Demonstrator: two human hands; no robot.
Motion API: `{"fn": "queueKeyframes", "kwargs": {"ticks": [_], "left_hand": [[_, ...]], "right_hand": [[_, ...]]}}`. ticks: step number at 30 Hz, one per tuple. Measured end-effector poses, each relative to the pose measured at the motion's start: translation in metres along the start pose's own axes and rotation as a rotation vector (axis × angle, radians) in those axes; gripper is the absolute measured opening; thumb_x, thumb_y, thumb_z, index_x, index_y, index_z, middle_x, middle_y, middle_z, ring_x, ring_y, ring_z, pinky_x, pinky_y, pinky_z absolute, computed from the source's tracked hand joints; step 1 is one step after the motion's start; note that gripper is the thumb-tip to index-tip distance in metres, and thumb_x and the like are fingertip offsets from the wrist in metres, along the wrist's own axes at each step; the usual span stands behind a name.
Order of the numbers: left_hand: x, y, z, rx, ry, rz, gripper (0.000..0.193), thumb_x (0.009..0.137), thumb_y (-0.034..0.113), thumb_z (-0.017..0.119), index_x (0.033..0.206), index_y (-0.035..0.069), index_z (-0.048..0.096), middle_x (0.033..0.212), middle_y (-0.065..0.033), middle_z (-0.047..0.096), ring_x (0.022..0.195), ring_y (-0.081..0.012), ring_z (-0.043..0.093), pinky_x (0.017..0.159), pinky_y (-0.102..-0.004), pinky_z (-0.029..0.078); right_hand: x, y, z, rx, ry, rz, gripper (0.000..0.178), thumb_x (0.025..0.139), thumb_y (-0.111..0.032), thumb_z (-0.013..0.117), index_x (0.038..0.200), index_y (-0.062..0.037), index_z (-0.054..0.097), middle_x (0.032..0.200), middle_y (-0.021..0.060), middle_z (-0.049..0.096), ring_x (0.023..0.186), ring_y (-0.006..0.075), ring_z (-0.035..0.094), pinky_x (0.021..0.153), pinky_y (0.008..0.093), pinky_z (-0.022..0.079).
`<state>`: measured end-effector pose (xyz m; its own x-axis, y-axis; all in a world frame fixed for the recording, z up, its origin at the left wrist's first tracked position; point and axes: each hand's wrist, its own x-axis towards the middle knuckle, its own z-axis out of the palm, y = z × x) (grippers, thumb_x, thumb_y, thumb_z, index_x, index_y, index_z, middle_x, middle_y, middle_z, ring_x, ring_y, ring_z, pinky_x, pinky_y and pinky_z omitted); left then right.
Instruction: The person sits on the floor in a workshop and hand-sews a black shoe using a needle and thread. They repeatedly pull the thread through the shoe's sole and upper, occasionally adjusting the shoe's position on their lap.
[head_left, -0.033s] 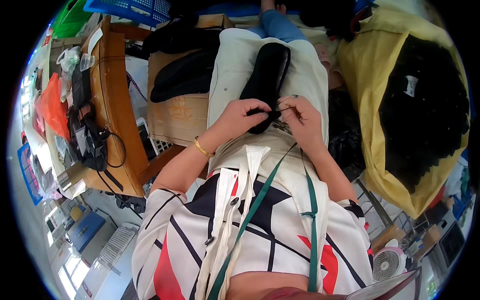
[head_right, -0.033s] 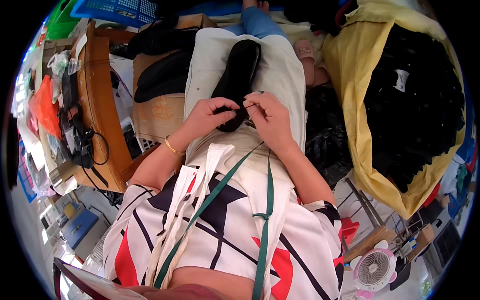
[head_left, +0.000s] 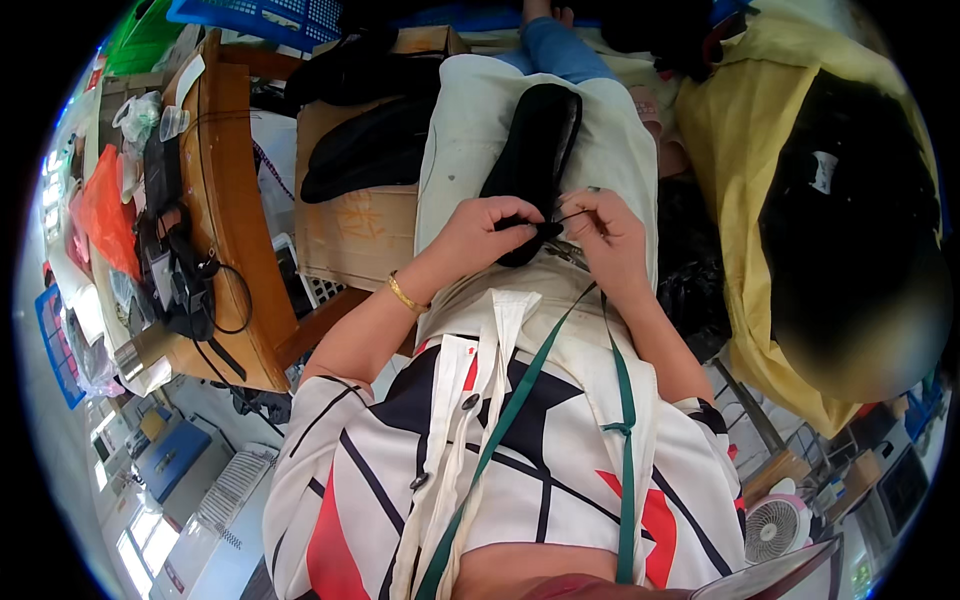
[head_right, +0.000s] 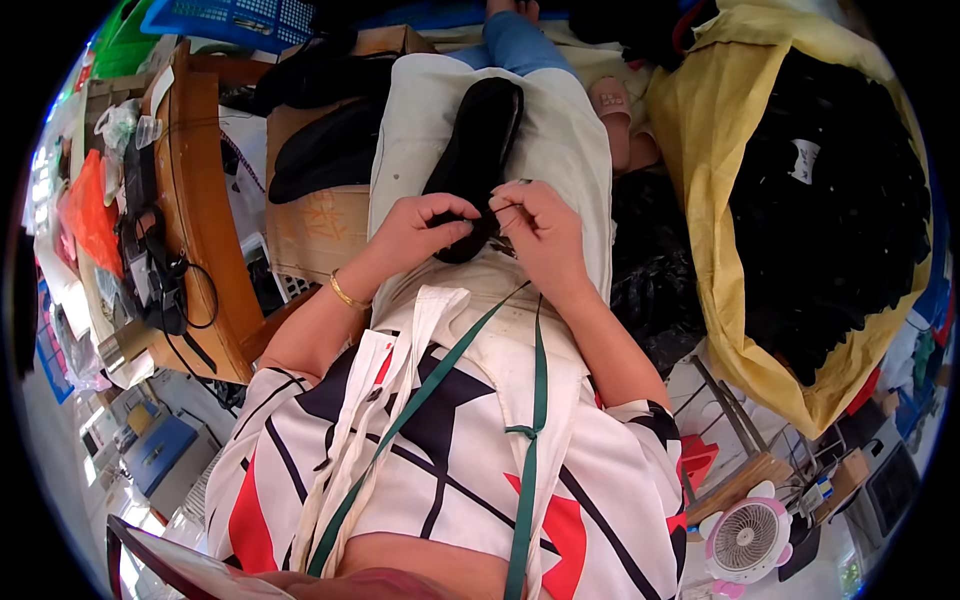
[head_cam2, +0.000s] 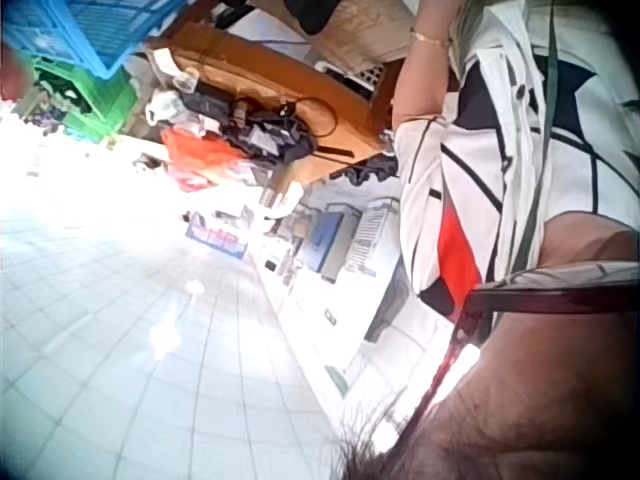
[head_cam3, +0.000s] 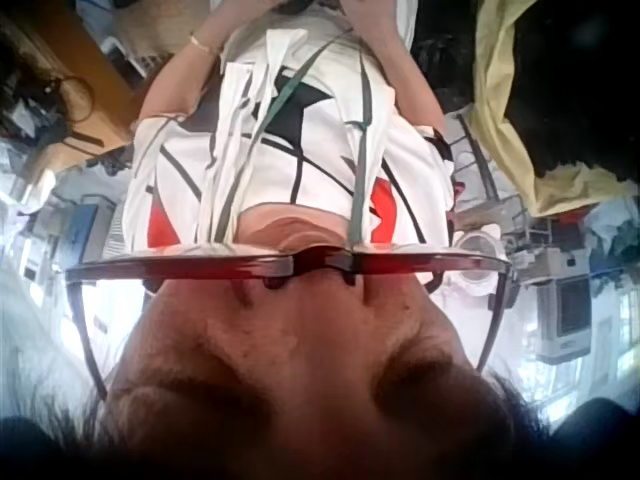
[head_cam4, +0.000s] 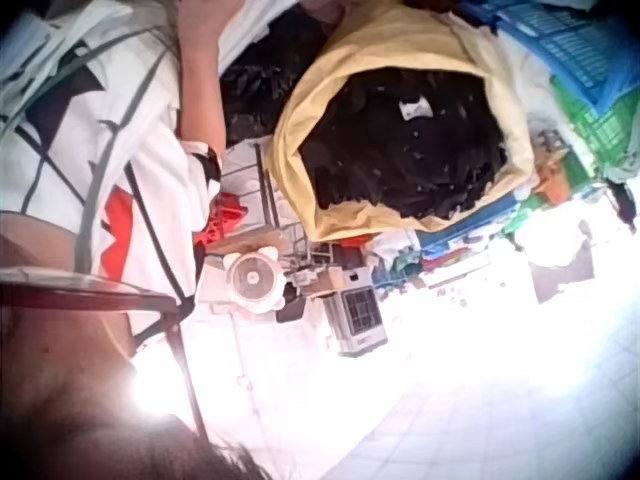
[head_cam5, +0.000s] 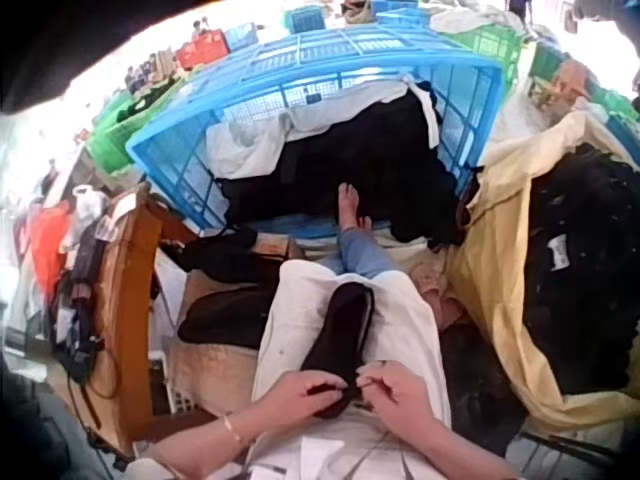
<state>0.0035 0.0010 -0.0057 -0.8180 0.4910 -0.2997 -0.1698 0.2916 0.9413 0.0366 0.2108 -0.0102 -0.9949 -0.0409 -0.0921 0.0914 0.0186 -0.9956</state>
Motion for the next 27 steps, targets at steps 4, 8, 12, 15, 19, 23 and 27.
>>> {"fn": "queueKeyframes", "kwargs": {"ticks": [4,8,12,15,19,23,27], "left_hand": [[0.006,0.022,0.002,-0.17,-0.036,-0.192,0.015,0.09,0.01,0.065,0.101,0.001,0.069,0.086,-0.0012,0.067,0.076,-0.0061,0.058,0.068,-0.0216,0.048],[0.012,0.02,0.003,-0.204,-0.06,-0.163,0.013,0.091,0.01,0.065,0.099,0.0,0.069,0.085,-0.0004,0.067,0.075,-0.006,0.058,0.068,-0.0215,0.047],[0.014,0.005,0.007,-0.161,-0.02,-0.08,0.013,0.09,0.01,0.066,0.096,0.0,0.07,0.083,0.0,0.066,0.073,-0.0059,0.057,0.066,-0.0212,0.047],[0.012,0.007,0.005,-0.132,0.009,-0.119,0.012,0.09,0.011,0.067,0.093,-0.001,0.07,0.082,0.0004,0.066,0.072,-0.006,0.057,0.065,-0.0206,0.047],[0.008,0.011,0.006,-0.261,0.067,-0.182,0.011,0.09,0.012,0.067,0.093,0.002,0.071,0.08,0.0013,0.066,0.07,-0.0034,0.058,0.058,-0.0181,0.043],[0.005,0.013,0.007,-0.263,0.057,-0.172,0.011,0.09,0.01,0.067,0.092,-0.001,0.071,0.082,0.0008,0.066,0.072,-0.0054,0.057,0.064,-0.0201,0.047],[0.009,0.005,0.008,-0.236,0.014,-0.077,0.011,0.091,0.01,0.067,0.093,0.0,0.071,0.082,-0.0001,0.066,0.073,-0.0056,0.057,0.066,-0.0208,0.048]], "right_hand": [[0.007,0.004,-0.006,0.187,-0.014,0.086,0.006,0.091,0.0,0.063,0.096,-0.0024,0.065,0.099,0.0045,0.061,0.076,0.0088,0.057,0.068,0.0218,0.047],[0.011,0.008,-0.002,0.194,-0.072,0.065,0.007,0.091,0.0,0.063,0.097,-0.0024,0.066,0.095,0.0035,0.06,0.076,0.0087,0.056,0.068,0.0216,0.047],[0.013,0.01,-0.006,0.021,-0.13,0.06,0.01,0.09,0.0,0.062,0.099,-0.0028,0.066,0.095,0.0037,0.062,0.078,0.0094,0.058,0.069,0.0229,0.049],[0.004,0.01,-0.034,0.112,-0.005,0.248,0.015,0.088,-0.002,0.064,0.102,-0.0034,0.066,0.097,0.004,0.063,0.081,0.0096,0.059,0.07,0.0238,0.049],[0.001,-0.009,-0.073,-0.653,-0.097,0.018,0.021,0.087,-0.007,0.065,0.108,-0.0044,0.067,0.101,0.0032,0.063,0.079,0.0103,0.058,0.07,0.0226,0.046],[0.005,-0.031,-0.057,-0.515,-0.08,-0.048,0.024,0.084,-0.009,0.069,0.107,-0.0043,0.068,0.095,0.0046,0.063,0.077,0.0123,0.059,0.067,0.0247,0.046],[0.012,-0.022,-0.002,-0.221,-0.11,0.091,0.017,0.085,-0.012,0.071,0.101,-0.0037,0.07,0.088,0.0054,0.062,0.072,0.0137,0.057,0.063,0.0233,0.044]]}}
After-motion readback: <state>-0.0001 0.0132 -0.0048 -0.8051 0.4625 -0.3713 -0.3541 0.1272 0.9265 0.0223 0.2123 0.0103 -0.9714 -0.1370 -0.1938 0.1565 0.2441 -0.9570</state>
